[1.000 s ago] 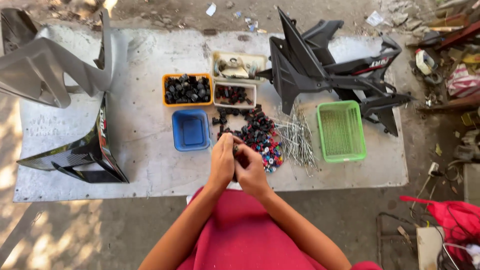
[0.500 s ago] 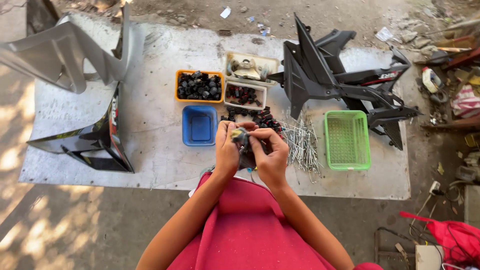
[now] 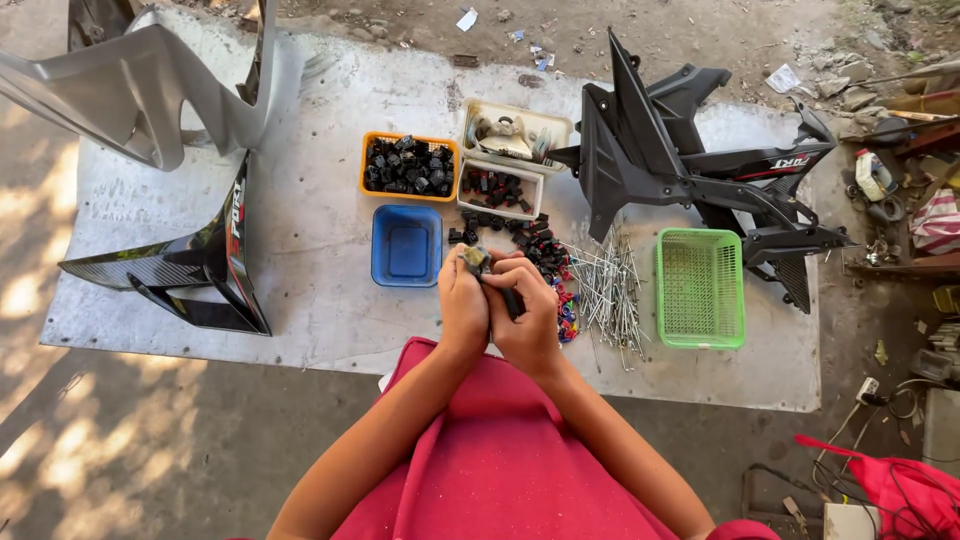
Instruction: Cleaning and sorting various small motorcycle switches and components using a rag.
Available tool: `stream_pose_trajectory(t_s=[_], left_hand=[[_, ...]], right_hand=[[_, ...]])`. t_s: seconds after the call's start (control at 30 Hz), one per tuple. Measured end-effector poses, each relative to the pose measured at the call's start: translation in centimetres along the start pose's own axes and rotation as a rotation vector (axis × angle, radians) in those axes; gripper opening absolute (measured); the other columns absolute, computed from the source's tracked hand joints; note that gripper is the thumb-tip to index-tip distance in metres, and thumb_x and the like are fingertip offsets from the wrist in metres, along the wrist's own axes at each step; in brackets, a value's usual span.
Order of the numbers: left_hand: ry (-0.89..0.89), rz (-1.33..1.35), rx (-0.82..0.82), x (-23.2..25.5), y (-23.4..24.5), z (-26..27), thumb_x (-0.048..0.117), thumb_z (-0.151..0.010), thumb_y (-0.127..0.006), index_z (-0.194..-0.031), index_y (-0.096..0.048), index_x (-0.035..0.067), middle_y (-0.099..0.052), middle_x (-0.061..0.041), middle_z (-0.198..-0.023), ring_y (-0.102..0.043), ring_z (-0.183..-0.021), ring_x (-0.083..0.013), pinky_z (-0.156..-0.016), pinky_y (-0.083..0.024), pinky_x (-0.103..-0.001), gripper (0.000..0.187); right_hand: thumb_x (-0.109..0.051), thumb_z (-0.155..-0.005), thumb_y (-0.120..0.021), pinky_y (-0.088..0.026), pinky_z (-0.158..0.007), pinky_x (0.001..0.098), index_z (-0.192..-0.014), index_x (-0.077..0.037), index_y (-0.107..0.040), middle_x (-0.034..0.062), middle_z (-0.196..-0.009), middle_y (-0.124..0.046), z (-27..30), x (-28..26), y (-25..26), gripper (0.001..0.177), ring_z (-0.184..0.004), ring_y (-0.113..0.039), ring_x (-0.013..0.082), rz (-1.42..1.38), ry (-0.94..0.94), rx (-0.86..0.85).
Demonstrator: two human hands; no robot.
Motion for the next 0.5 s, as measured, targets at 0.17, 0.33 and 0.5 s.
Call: stream_pose_trajectory(t_s=[0.17,0.33,0.5], left_hand=[[0.184,0.176,-0.069,-1.4,-0.2,-1.0,0.036,-0.112,-0.043,-0.073,-0.05,0.011,-0.055,-0.002,-0.071,-0.049,-0.062,-0.0093,-0.056,-0.042,-0.021,0.046],[0.404,0.077,-0.111,-7.2,1.3,-1.7,0.05,-0.102,-0.059,-0.097,-0.061,0.004,-0.063,-0.011,-0.088,-0.061,-0.072,-0.0211,-0.068,-0.057,-0.034,0.046],[0.006,-0.335,-0.103,-5.7,1.5,-1.8,0.025,-0.11,-0.047,-0.096,-0.062,0.01,-0.054,0.0,-0.076,-0.054,-0.075,-0.0138,-0.073,-0.047,-0.029,0.025]], right_hand=[[0.012,-0.082,-0.075,-0.06,-0.072,0.039,-0.087,-0.001,-0.074,0.0112,-0.084,-0.072,1.5,2.2,0.0,0.014,-0.081,-0.074,0.0282,-0.085,-0.033,-0.118],[0.008,-0.091,-0.071,-0.059,-0.073,0.0358,-0.097,0.001,-0.074,0.0132,-0.089,-0.071,2.4,6.1,1.5,0.01,-0.086,-0.071,0.0203,-0.062,-0.241,-0.015],[0.008,-0.09,-0.069,-0.059,-0.072,0.0401,-0.096,0.002,-0.072,0.0135,-0.089,-0.071,4.9,8.8,-0.4,0.009,-0.091,-0.065,0.0152,-0.122,-0.481,-0.149]])
Point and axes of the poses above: each hand's wrist, its own z-axis away from the middle knuckle, its own y-axis out of the back of the hand, x = y × z, the point moved 9 cm from there along -z, towards the middle knuckle
